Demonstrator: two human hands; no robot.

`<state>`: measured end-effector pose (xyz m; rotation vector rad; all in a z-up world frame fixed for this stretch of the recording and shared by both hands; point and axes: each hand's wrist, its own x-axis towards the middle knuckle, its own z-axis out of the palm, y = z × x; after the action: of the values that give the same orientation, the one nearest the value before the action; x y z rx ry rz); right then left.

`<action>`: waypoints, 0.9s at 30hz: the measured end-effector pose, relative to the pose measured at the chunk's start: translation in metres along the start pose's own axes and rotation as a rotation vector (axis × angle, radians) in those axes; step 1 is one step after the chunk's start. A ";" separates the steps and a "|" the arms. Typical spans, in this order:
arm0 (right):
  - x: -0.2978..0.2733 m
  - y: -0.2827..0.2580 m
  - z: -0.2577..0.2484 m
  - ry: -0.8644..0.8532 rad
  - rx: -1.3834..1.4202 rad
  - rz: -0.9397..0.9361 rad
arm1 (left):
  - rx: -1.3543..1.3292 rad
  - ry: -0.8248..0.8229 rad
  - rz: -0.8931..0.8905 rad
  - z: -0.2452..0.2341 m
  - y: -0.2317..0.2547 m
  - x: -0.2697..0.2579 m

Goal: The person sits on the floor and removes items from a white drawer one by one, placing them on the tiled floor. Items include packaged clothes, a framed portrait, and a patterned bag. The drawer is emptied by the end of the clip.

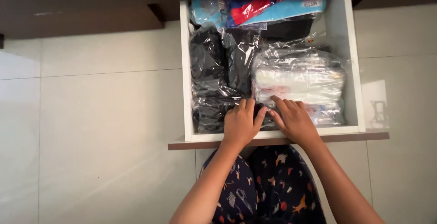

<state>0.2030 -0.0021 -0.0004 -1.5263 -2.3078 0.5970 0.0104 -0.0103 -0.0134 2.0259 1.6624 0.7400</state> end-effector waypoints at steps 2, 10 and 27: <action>0.000 -0.003 -0.001 0.026 -0.012 -0.022 | 0.039 0.023 0.021 0.001 0.001 -0.001; 0.000 0.000 0.001 0.008 -0.003 -0.019 | 0.061 0.025 0.010 0.002 0.004 -0.001; -0.001 0.015 0.018 0.024 -0.050 0.098 | 0.048 0.004 0.020 0.002 -0.002 -0.004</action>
<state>0.2070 -0.0013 -0.0235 -1.6678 -2.2570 0.5455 0.0094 -0.0142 -0.0168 2.0783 1.6799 0.7181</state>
